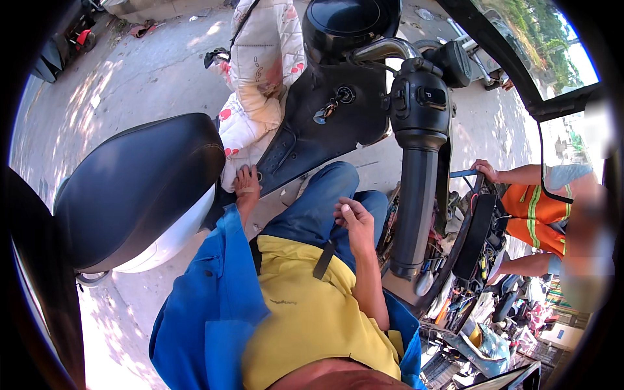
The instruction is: The person repairs the handlebar assembly of a white motorcycle using various tools. They use a screwdriver to adjust components on the handlebar, then switch to pliers to manipulate wires and cables. The person works on the right side of the handlebar, adjusting the grip and internal mechanisms.
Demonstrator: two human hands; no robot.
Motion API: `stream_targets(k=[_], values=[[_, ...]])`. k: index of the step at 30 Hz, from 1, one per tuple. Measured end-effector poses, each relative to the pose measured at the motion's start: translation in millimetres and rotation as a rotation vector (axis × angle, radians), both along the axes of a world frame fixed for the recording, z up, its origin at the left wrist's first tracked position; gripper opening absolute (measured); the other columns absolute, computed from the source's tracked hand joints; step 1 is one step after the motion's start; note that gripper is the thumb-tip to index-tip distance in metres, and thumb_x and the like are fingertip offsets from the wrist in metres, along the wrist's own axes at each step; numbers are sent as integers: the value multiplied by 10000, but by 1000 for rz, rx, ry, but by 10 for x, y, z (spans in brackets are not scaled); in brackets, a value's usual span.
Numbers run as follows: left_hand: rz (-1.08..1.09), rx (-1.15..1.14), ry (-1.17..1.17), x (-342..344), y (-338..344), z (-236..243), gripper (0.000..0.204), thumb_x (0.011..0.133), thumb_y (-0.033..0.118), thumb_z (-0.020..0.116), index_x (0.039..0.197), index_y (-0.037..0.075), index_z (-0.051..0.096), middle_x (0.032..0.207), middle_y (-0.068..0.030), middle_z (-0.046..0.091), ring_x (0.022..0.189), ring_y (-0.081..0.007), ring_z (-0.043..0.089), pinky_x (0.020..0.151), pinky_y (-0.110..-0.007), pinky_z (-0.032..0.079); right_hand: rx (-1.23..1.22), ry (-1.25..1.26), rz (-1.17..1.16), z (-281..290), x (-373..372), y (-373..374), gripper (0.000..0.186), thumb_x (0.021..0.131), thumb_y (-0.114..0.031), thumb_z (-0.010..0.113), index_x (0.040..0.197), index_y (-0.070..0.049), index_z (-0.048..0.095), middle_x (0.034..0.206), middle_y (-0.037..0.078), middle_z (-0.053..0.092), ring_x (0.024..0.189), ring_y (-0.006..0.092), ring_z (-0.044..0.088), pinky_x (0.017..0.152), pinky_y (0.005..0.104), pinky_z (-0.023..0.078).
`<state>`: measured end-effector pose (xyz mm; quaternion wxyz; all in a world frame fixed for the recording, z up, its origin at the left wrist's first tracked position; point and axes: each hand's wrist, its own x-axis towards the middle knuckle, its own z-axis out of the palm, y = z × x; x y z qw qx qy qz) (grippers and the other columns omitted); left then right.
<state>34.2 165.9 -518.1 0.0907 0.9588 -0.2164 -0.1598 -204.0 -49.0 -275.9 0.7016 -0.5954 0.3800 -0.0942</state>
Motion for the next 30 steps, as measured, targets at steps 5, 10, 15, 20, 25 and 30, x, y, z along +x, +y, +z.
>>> stream_targets(k=[5, 10, 15, 20, 25, 30], values=[[65, -475, 100, -94, -205, 717, 677, 876, 178, 808, 1459, 21, 502, 1427, -210, 476, 1271, -399, 549, 1050, -473, 492, -241, -255, -259, 675, 99, -219, 234, 1050, -150, 654, 1202, 21, 705, 995, 42, 698, 870, 102, 640, 773, 244, 514], [41, -1208, 418, -120, -609, 2388, 168, 1008, 75, 674, 1148, -8, 715, 925, -12, 692, 790, -77, 592, 727, -232, 493, -336, -616, -358, 1118, 544, -216, 152, 1037, -97, 667, 1120, 22, 711, 964, 23, 646, 874, 96, 611, 782, 245, 495], [-173, -1387, 250, -186, -858, 3790, 134, 1015, 70, 693, 1113, -15, 724, 926, 7, 686, 770, -48, 561, 706, -197, 451, -324, -842, -372, 1338, 811, -289, 168, 1016, -62, 681, 1150, 39, 689, 1059, 56, 627, 915, 110, 648, 764, 255, 530], [-230, -1492, 257, -257, -1199, 4167, 135, 984, 20, 704, 1106, -32, 727, 976, -47, 737, 821, -59, 644, 714, -201, 498, -375, -911, -297, 1436, 945, -506, 203, 1021, -113, 687, 1150, 43, 702, 1083, 61, 641, 861, 119, 675, 750, 253, 558], [-76, -1576, 384, -352, -1503, 4073, 211, 932, 48, 760, 1136, -1, 738, 942, -69, 747, 707, -85, 648, 624, -216, 503, -251, -825, -210, 1469, 955, -680, 196, 982, -139, 734, 1100, 17, 741, 979, 52, 694, 830, 116, 667, 763, 273, 538], [-5, -1418, 463, -406, -1729, 4162, 221, 1018, 137, 695, 1199, 10, 698, 967, -45, 713, 745, -98, 614, 660, -233, 465, -334, -818, -160, 1488, 848, -798, 210, 990, -161, 727, 1102, 16, 740, 990, 54, 684, 838, 115, 651, 771, 275, 525]])
